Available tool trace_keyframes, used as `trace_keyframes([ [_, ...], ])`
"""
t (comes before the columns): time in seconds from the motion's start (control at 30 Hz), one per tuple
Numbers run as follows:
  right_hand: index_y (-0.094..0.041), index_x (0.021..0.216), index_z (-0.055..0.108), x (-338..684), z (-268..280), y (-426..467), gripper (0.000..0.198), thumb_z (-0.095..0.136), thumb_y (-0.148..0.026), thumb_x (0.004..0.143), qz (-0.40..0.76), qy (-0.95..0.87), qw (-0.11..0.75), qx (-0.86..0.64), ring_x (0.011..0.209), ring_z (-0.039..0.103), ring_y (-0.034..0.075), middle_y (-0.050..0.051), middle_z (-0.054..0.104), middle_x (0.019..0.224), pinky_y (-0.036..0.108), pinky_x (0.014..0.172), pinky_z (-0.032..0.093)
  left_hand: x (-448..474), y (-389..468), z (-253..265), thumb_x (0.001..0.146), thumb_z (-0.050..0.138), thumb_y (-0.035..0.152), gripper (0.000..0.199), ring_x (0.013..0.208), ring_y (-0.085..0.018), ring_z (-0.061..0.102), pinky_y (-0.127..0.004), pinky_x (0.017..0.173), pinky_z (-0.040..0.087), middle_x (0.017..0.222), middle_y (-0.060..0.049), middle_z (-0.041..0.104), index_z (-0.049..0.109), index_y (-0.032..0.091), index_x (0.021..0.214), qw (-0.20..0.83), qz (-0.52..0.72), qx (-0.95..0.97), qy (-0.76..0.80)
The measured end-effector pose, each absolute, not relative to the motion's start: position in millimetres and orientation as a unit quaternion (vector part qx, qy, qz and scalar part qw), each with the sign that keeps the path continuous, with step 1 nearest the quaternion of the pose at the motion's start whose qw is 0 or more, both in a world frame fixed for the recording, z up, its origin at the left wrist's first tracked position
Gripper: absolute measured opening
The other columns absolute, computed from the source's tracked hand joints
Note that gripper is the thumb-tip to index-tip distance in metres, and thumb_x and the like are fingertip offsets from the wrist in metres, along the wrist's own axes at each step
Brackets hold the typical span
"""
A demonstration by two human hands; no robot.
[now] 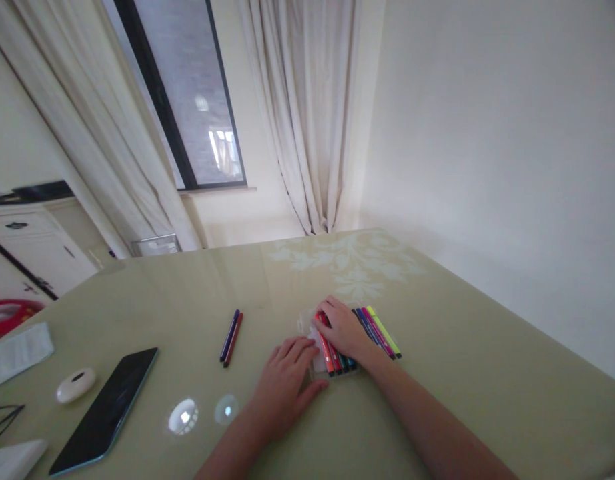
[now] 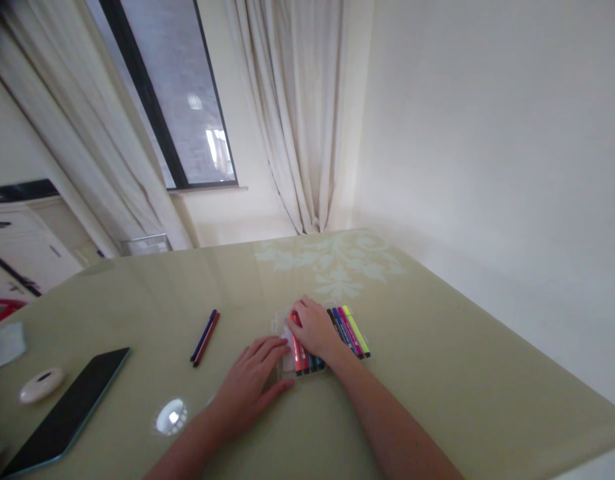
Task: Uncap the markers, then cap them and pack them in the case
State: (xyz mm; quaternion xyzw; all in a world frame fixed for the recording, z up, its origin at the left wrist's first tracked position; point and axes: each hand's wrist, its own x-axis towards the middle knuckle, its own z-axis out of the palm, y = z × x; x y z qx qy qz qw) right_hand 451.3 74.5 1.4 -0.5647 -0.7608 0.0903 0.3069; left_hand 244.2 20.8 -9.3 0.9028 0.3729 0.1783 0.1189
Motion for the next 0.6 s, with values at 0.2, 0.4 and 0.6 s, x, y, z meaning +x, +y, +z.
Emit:
trace_keyframes([
  [0.2, -0.022, 0.084, 0.056, 457.0, -0.1, 78.0, 0.007, 0.06, -0.024, 0.09, 0.204, -0.674, 0.461, -0.54, 0.071, 0.055, 0.016, -0.002, 0.057, 0.078, 0.028, 0.067, 0.044, 242.8, 22.9, -13.6, 0.098, 0.062, 0.047, 0.046, 0.136, -0.029, 0.051, -0.048, 0.114, 0.043, 0.146, -0.009, 0.06, 0.059, 0.027, 0.139, 0.11, 0.189, 0.902, 0.372],
  [0.4, -0.023, 0.082, 0.053, 457.6, 2.3, 76.7, 0.011, 0.057, -0.031, 0.089, 0.281, -0.639, 0.509, -0.503, 0.071, 0.056, 0.016, -0.003, 0.058, 0.076, 0.026, 0.064, 0.044, 240.4, 25.8, -15.0, 0.098, 0.064, 0.045, 0.047, 0.138, -0.028, 0.05, -0.048, 0.117, 0.043, 0.149, -0.008, 0.059, 0.057, 0.026, 0.14, 0.119, 0.188, 0.903, 0.368],
  [0.6, -0.021, 0.085, 0.061, 457.5, 10.2, 70.7, 0.016, 0.064, -0.037, 0.087, 0.307, -0.61, 0.517, -0.516, 0.071, 0.061, 0.017, -0.001, 0.065, 0.079, 0.028, 0.067, 0.047, 239.4, 26.8, -15.1, 0.097, 0.065, 0.04, 0.048, 0.14, -0.027, 0.048, -0.048, 0.119, 0.041, 0.151, -0.006, 0.057, 0.056, 0.027, 0.142, 0.138, 0.184, 0.899, 0.374],
])
